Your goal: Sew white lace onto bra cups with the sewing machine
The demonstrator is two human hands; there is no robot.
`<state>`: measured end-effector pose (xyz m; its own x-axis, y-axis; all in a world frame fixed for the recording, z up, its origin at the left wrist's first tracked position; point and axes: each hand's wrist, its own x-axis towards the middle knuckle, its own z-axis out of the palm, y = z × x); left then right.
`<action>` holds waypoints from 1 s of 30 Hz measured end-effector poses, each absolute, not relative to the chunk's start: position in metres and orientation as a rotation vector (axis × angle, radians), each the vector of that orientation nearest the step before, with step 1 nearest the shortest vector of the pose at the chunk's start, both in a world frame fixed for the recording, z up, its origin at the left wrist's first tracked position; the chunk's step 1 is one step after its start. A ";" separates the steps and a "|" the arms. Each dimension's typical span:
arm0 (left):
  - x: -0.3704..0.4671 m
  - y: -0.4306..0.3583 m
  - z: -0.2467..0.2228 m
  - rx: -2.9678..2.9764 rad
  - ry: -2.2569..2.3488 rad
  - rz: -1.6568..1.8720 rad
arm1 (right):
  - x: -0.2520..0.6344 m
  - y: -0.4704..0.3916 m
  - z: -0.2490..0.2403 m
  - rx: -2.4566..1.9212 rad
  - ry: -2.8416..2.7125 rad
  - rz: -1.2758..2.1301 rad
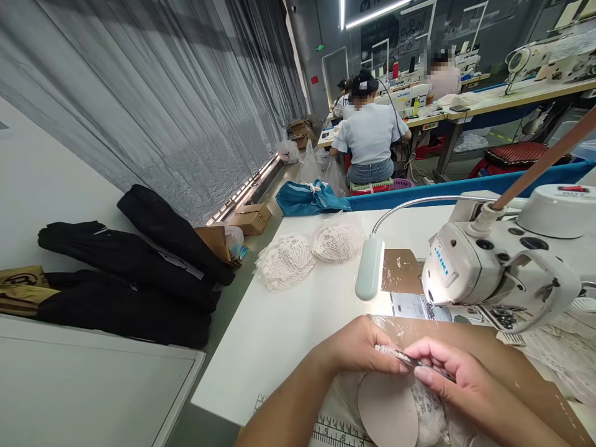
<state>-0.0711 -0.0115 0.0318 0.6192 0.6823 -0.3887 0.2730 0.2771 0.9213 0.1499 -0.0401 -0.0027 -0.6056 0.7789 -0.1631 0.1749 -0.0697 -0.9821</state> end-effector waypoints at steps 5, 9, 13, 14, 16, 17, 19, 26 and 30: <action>-0.069 -0.012 0.034 1.303 0.883 0.325 | 0.149 -0.040 -0.008 -1.038 -1.757 1.674; -0.068 -0.012 0.031 1.318 0.917 0.313 | 0.152 -0.037 -0.007 -1.028 -1.750 1.696; -0.066 -0.014 0.024 1.347 1.002 0.272 | 0.153 -0.036 -0.002 -1.000 -1.790 1.680; -0.065 -0.015 0.022 1.357 1.018 0.259 | 0.152 -0.037 -0.002 -1.019 -1.810 1.654; -0.064 -0.016 0.020 1.375 1.041 0.237 | 0.150 -0.037 -0.001 -1.070 -1.873 1.587; -0.063 -0.016 0.019 1.382 1.051 0.227 | 0.149 -0.037 -0.002 -1.099 -1.910 1.552; -0.063 -0.016 0.019 1.388 1.065 0.215 | 0.149 -0.037 -0.003 -1.142 -1.966 1.505; -0.063 -0.012 0.014 1.389 1.026 0.259 | 0.156 -0.031 -0.006 -1.180 -1.752 1.606; -0.072 -0.013 0.018 1.425 0.935 0.238 | 0.182 -0.029 0.000 -1.321 -1.830 1.562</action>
<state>-0.0720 -0.0128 0.0183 0.6384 0.6542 -0.4056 0.3802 0.1901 0.9051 0.1818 -0.0288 0.0001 -0.4766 0.8370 -0.2687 0.3969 -0.0679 -0.9154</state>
